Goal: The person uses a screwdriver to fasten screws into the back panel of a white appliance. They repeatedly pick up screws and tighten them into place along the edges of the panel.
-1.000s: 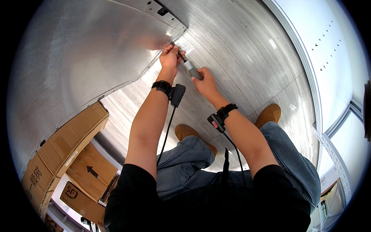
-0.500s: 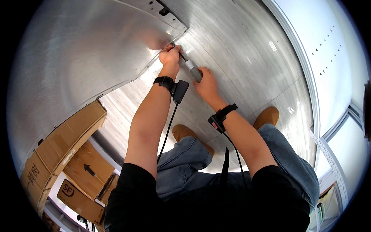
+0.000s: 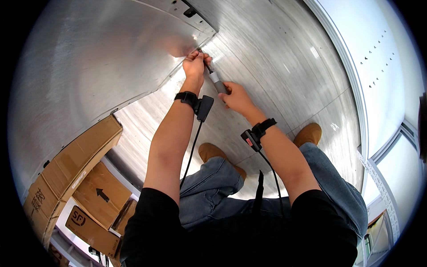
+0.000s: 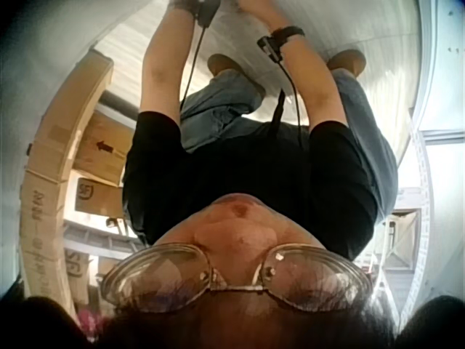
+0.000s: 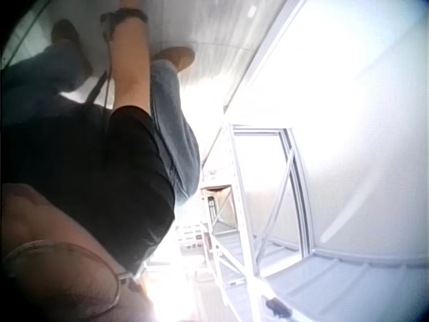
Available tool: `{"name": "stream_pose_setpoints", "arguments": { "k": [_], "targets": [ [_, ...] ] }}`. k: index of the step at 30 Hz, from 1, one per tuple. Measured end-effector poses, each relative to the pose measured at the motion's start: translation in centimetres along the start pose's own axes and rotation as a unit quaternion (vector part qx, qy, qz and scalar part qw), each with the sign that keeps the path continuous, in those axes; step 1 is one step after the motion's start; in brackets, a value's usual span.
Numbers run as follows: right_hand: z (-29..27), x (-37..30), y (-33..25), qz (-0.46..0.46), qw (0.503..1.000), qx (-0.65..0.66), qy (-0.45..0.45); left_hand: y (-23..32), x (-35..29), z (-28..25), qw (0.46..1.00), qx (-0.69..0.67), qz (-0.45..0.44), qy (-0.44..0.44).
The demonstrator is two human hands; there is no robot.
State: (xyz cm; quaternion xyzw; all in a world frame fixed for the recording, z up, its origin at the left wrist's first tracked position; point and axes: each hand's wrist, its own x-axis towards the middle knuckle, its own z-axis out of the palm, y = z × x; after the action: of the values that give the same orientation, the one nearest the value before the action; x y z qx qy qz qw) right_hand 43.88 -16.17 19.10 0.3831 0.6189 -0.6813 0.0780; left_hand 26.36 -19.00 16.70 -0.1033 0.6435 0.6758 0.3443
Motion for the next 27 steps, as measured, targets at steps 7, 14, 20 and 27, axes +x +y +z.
{"name": "stream_pose_setpoints", "arguments": {
  "k": [7,14,20,27],
  "targets": [
    [0.7,-1.1,-1.4,-0.079,0.954,-0.254,0.140,0.7,-0.7,0.4,0.994,0.107,-0.008,0.035],
    [0.6,-1.3,-1.8,-0.070,0.957,-0.245,0.139,0.2,0.3,1.1,0.993,0.074,-0.003,0.096],
    [-0.3,-0.6,-0.6,0.058,0.992,0.105,-0.035,0.5,0.6,0.4,0.997,0.062,-0.016,0.032],
    [-0.4,-0.1,0.9,0.082,0.967,0.230,-0.066,0.5,0.2,0.3,0.999,0.037,-0.018,0.033]
  ]
}}
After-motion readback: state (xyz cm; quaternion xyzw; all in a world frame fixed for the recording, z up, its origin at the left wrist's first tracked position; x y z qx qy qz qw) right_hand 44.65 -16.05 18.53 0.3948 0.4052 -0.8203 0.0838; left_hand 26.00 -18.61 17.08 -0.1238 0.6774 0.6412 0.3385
